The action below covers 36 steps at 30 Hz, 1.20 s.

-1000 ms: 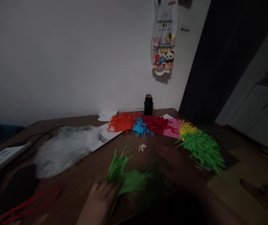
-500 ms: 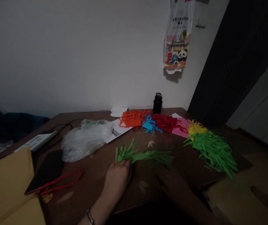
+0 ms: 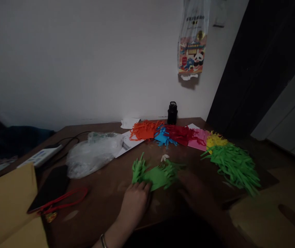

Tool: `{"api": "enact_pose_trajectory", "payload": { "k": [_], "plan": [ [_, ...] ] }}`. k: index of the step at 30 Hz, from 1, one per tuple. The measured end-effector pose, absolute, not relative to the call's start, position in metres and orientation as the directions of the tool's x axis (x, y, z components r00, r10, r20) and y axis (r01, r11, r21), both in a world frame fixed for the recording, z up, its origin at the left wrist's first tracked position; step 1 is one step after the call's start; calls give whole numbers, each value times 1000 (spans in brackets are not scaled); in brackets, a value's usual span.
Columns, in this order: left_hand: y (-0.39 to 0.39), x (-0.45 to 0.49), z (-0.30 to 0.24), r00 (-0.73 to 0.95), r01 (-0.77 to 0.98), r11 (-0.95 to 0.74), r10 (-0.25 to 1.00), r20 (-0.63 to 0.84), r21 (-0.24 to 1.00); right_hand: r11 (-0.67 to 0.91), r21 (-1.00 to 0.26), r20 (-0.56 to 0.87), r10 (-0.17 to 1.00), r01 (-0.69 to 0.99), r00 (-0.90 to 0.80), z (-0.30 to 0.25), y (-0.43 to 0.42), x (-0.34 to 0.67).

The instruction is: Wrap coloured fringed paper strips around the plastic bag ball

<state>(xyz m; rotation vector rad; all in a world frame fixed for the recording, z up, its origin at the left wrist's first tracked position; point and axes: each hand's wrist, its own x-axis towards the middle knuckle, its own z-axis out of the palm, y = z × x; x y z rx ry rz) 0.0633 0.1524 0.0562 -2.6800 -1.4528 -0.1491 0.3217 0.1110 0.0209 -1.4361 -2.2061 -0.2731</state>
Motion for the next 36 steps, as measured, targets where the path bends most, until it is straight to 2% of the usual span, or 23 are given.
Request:
{"api": "enact_pose_trajectory", "payload": {
  "k": [3, 5, 7, 10, 14, 17, 20, 21, 23, 25, 26, 28, 32, 34, 36],
  "plan": [
    [149, 65, 50, 621, 768, -639, 754, 214, 24, 581, -40, 422, 747, 813, -514, 25, 131, 263],
    [151, 62, 49, 691, 687, -723, 680, 245, 72, 619, 9, 399, 718, 785, -571, 17, 147, 246],
    [156, 54, 52, 739, 636, -765, 641, 207, 100, 627, 62, 390, 701, 776, -597, 4, 157, 244],
    [165, 36, 64, 730, 677, -735, 677, 95, 42, 604, 145, 425, 677, 784, -600, -11, 157, 250],
    [172, 0, 72, 663, 748, -657, 746, 61, -97, 529, 200, 443, 702, 825, -558, -26, 140, 248],
    [164, -26, 68, 566, 820, -550, 821, 79, -162, 414, 130, 441, 790, 901, -427, -36, 130, 235],
    [147, -33, 66, 494, 866, -463, 851, 179, -192, 294, 51, 415, 863, 955, -288, -42, 123, 222],
    [142, -28, 67, 519, 853, -490, 827, 213, -178, 286, 34, 403, 873, 958, -275, -43, 120, 219],
    [132, -9, 69, 655, 750, -653, 713, 249, -104, 313, 7, 379, 878, 950, -292, -42, 117, 214],
    [128, 14, 70, 789, 577, -816, 563, 247, 18, 351, -20, 365, 874, 936, -320, -40, 115, 212],
    [128, 23, 69, 813, 534, -842, 536, 228, 75, 366, -27, 365, 870, 930, -331, -38, 114, 213],
    [132, 35, 64, 812, 537, -831, 556, 179, 144, 366, -24, 376, 866, 930, -330, -34, 113, 216],
    [141, 29, 51, 748, 626, -755, 652, 124, 197, 363, -7, 350, 874, 932, -338, -17, 111, 234],
    [140, 22, 47, 706, 663, -716, 695, 135, 218, 417, -56, 311, 871, 907, -381, -4, 108, 245],
    [135, 18, 45, 668, 693, -683, 729, 148, 232, 468, -155, 308, 860, 870, -408, 9, 102, 254]
  ]
}}
